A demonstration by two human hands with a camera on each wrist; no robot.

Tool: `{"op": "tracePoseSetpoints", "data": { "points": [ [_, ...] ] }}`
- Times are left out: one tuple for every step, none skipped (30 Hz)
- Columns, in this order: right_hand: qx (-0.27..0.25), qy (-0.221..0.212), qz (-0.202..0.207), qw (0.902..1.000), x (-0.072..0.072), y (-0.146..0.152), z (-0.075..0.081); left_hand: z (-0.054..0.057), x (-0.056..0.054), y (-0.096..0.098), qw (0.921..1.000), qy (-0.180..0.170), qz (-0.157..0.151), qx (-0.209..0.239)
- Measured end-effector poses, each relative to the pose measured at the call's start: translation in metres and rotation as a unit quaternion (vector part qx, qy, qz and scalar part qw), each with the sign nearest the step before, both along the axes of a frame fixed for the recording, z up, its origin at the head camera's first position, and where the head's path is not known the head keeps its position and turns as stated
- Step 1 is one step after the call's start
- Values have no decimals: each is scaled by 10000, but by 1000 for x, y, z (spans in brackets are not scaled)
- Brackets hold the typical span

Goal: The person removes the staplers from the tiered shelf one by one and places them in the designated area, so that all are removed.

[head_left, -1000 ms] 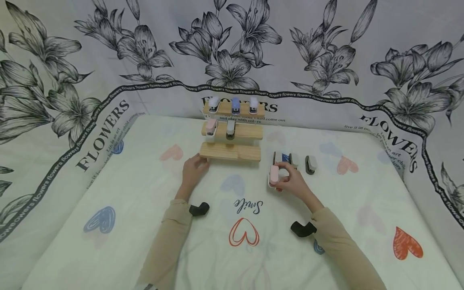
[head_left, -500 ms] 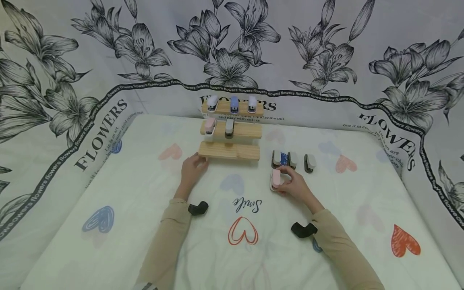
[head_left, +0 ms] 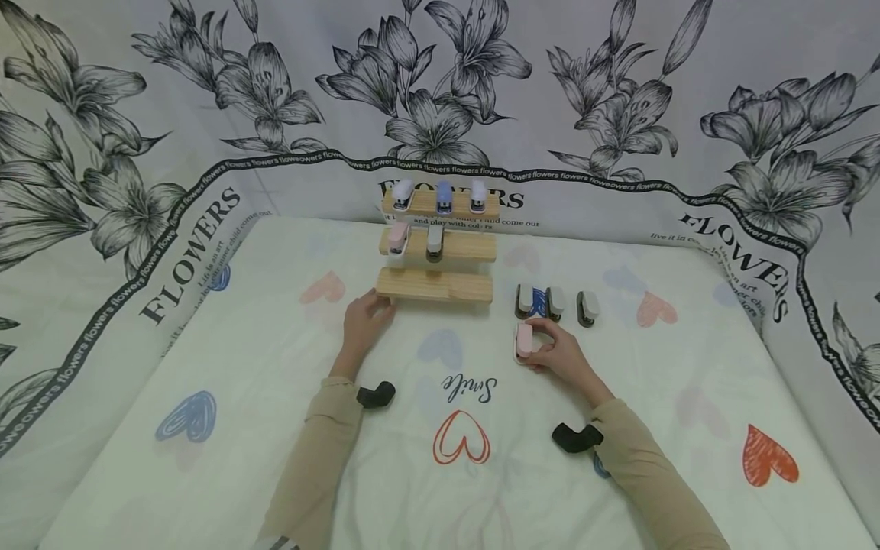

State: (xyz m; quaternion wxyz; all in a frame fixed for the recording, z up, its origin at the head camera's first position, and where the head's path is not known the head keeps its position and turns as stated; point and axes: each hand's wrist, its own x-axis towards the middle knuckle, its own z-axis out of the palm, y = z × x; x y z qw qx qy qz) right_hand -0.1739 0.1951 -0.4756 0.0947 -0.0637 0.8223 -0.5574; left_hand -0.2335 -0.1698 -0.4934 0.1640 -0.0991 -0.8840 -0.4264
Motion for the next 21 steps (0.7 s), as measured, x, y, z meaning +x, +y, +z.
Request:
{"op": "tracePoseSetpoints", "data": {
  "points": [
    [10, 31, -4, 10000, 0, 0, 0, 1, 0, 0, 10000, -1, 4, 4],
    [41, 71, -9, 10000, 0, 1, 0, 1, 0, 1, 10000, 0, -3, -6],
    [66, 105, -19, 9999, 1, 1, 0, 2, -1, 1, 10000, -14, 0, -2],
    [106, 138, -28, 9998, 1, 1, 1, 2, -1, 1, 10000, -26, 6, 1],
    [156, 163, -28, 9997, 2, 1, 2, 2, -1, 2, 10000, -36, 5, -2],
    [217, 184, -13, 9996, 2, 2, 2, 3, -1, 2, 10000, -36, 2, 5],
    [275, 189, 10, 9994, 2, 2, 3, 2, -2, 2, 10000, -39, 3, 2],
    [346, 185, 36, 9992, 3, 2, 4, 2, -2, 3, 10000, -45, 0, 12],
    [411, 169, 76, 9990, 3, 2, 5, 2, -2, 3, 10000, -55, 3, 29],
    [466, 142, 117, 9987, 4, 3, 6, 2, -3, 3, 10000, -54, 1, 39],
    [508, 109, 165, 9985, 4, 3, 7, 1, -3, 4, 10000, -47, -7, 49],
    [564, 72, 213, 9982, 5, 4, 8, 1, -3, 4, 10000, -40, -14, 58],
    [628, 38, 265, 9977, 5, 4, 9, 0, -3, 4, 10000, -38, -21, 56],
    [697, -6, 321, 9971, 5, 4, 10, 0, -3, 4, 10000, -29, -38, 64],
    [752, -65, 385, 9964, 6, 4, 10, 0, -2, 4, 10000, -11, -47, 66],
    [792, -118, 450, 9958, 6, 5, 11, 0, -2, 4, 10000, 4, -39, 60],
    [847, -161, 537, 9948, 6, 4, 13, 0, -1, 4, 10000, 23, -24, 55],
    [910, -203, 611, 9938, 6, 4, 14, 0, -1, 3, 10000, 31, -2, 57],
    [972, -248, 665, 9927, 7, 4, 16, 0, -1, 3, 10000, 40, 12, 55],
    [1011, -286, 687, 9921, 7, 4, 18, 0, -1, 3, 10000, 43, 22, 73],
    [1073, -287, 665, 9916, 7, 3, 21, 0, -1, 3, 10000, 32, 33, 74]
  ]
}}
